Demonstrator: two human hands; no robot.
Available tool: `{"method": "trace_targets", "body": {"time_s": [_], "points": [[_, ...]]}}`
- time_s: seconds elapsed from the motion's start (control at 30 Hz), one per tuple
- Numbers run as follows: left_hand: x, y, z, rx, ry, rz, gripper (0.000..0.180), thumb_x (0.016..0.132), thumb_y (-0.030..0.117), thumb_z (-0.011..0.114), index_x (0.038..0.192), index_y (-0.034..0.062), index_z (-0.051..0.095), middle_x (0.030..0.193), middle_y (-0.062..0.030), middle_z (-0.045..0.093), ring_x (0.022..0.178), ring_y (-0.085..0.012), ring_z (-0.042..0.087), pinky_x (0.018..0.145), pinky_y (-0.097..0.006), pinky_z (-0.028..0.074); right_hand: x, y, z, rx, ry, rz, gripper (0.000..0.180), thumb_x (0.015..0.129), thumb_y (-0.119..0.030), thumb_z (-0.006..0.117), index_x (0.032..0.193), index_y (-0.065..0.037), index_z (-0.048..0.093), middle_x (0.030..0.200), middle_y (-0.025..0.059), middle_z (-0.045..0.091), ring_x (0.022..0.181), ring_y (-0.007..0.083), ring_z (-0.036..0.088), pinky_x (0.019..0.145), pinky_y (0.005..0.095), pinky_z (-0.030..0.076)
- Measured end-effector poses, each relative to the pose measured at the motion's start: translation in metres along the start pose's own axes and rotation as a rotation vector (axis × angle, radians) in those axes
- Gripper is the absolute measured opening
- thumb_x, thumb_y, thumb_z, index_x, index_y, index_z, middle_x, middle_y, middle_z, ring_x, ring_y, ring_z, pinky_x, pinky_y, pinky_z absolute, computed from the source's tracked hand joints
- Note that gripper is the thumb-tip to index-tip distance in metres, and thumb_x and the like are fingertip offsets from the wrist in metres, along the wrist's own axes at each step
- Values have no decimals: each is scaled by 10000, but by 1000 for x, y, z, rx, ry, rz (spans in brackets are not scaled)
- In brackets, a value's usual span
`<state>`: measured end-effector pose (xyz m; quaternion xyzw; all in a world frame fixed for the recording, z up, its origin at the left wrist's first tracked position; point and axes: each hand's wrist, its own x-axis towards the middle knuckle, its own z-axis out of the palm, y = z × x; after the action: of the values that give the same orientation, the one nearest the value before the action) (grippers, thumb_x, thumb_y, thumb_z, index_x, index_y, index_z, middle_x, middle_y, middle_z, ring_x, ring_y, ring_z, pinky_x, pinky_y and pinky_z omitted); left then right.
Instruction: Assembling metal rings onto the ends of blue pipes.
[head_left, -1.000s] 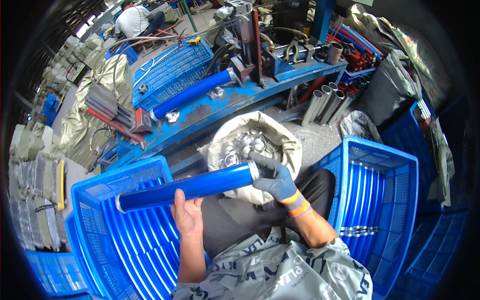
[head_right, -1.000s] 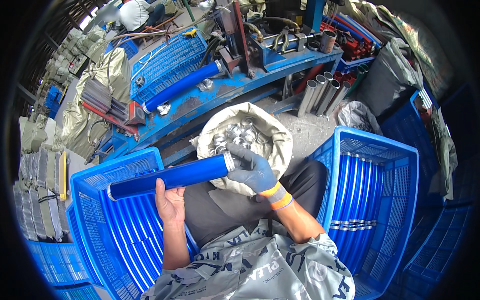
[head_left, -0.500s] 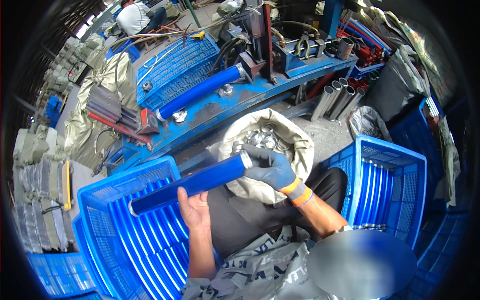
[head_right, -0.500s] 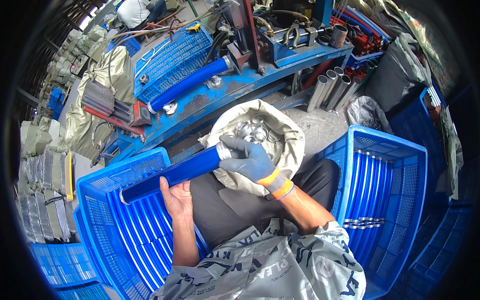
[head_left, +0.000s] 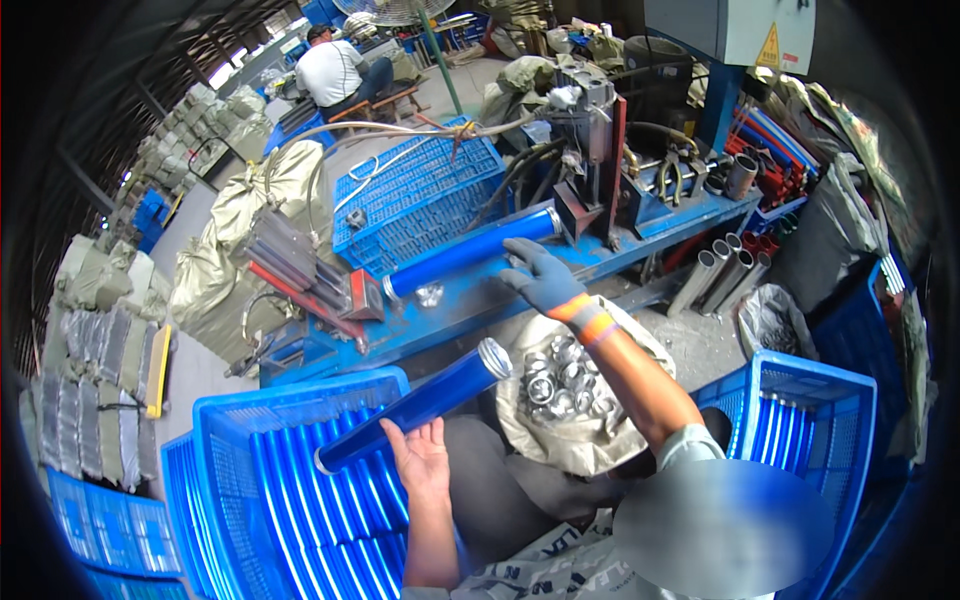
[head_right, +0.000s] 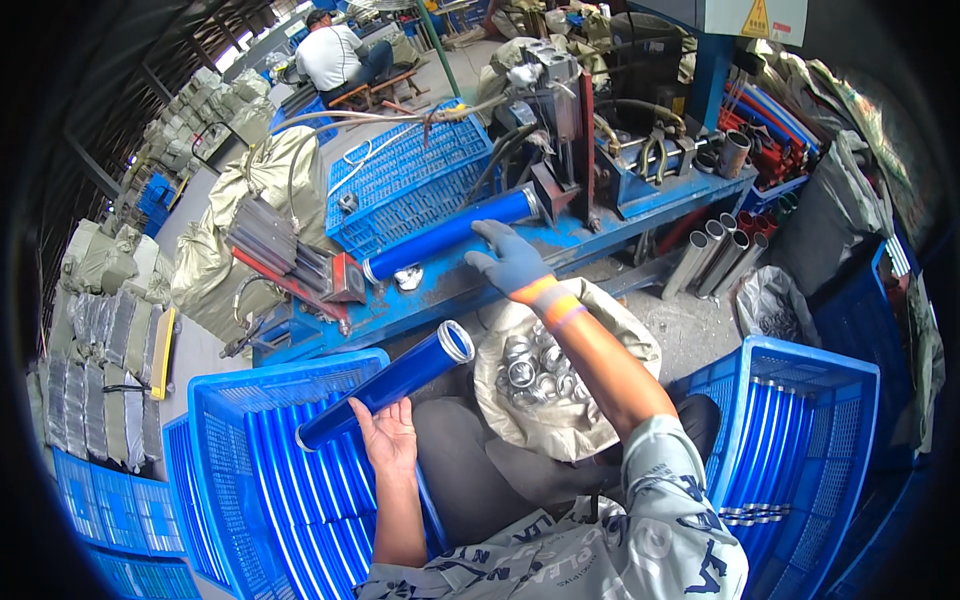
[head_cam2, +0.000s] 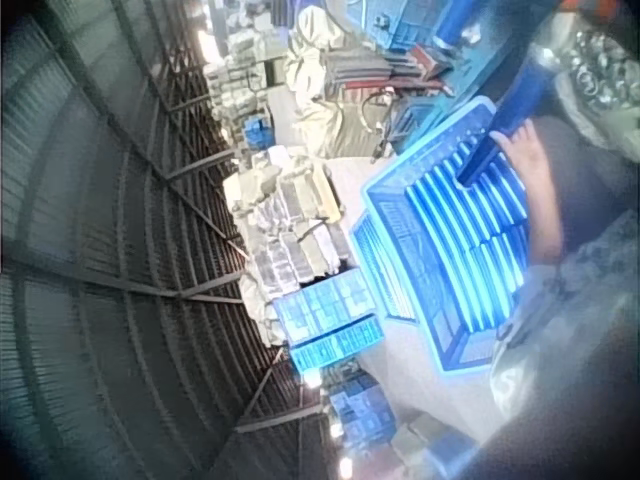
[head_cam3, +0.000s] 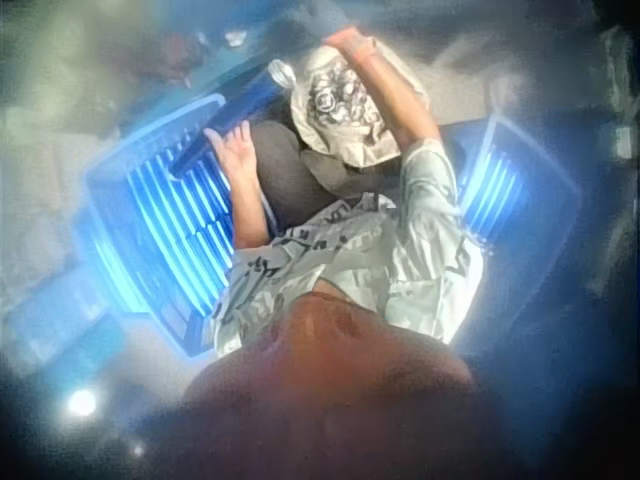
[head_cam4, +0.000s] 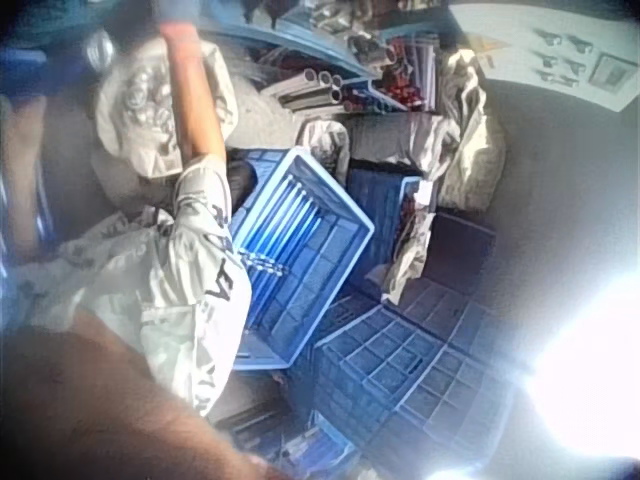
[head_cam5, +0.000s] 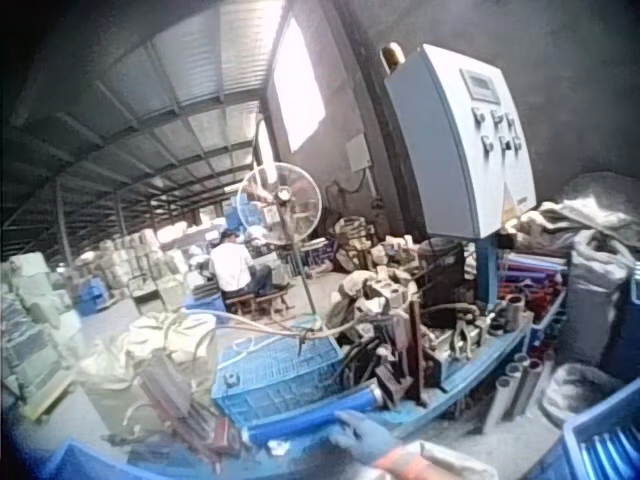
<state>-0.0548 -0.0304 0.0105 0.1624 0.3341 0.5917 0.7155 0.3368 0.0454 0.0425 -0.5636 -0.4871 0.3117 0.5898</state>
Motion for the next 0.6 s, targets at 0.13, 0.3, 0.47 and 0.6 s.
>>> {"method": "trace_targets", "body": {"time_s": [0.13,0.3,0.47,0.6], "points": [[1,19,2,41,-68,39,770,1160,612,664,1664,43,544,1720,-166,570,1601,-304,516,1370,-491,374,71,60,28,-1106,115,-303,533,1067,-233,694,1587,-125,657,1635,128,640,1542,360,575,1321,590,397],[14,-29,21,61,-81,-72,672,1174,534,692,1625,52,565,1620,-132,639,1508,-310,585,1293,-520,442,111,103,-46,-1448,186,-174,361,1085,-190,574,1428,-191,687,1355,81,759,1393,339,665,1281,655,399],[18,8,-6,148,27,30,698,1165,561,702,1630,56,575,1604,-148,666,1508,-280,609,1301,-450,449,42,-36,-11,-898,-2,-425,503,926,-300,830,1380,-120,709,1220,162,772,1125,425,780,1051,525,605],[41,-71,12,314,13,-47,629,1152,438,770,1617,76,550,1539,-170,698,1443,-387,682,1256,-583,514,-82,-62,-128,-718,330,-440,800,860,-226,872,1596,-53,609,1270,208,783,1109,420,798,984,440,641]]}}
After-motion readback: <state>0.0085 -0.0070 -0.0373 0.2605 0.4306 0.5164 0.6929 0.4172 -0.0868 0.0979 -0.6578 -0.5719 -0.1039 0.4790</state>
